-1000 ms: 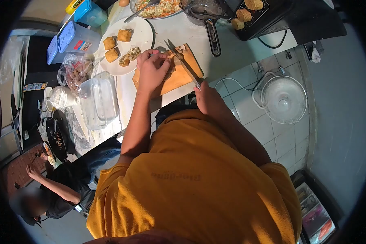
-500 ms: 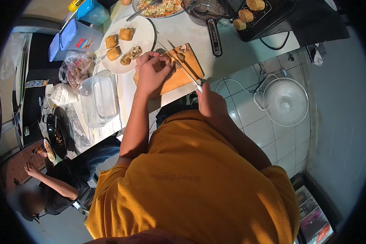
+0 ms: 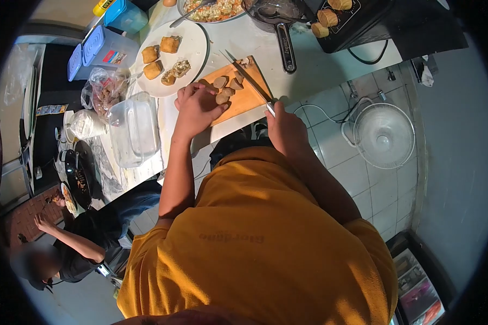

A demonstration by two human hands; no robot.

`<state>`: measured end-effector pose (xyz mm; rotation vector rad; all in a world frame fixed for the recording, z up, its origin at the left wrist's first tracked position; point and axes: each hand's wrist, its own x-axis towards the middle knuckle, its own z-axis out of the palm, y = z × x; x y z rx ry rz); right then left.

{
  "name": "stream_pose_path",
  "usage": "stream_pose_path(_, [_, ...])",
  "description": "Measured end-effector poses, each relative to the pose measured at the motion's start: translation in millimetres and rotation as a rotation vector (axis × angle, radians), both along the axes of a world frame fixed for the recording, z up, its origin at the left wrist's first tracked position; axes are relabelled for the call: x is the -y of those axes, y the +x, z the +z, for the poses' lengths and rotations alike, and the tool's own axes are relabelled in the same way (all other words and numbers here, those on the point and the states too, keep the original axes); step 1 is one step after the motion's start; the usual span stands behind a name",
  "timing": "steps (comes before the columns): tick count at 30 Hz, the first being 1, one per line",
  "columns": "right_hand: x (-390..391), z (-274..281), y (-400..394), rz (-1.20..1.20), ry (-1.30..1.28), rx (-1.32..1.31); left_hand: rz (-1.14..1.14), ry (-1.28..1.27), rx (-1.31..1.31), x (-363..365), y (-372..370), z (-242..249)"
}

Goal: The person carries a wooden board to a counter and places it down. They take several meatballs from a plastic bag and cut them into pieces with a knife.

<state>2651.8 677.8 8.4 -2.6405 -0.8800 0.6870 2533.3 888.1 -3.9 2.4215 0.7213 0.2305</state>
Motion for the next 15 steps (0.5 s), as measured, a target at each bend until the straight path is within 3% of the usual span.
stream_pose_path(15, [13, -9, -10, 0.039, 0.098, -0.127, 0.077, -0.024, 0.054, -13, -27, -2])
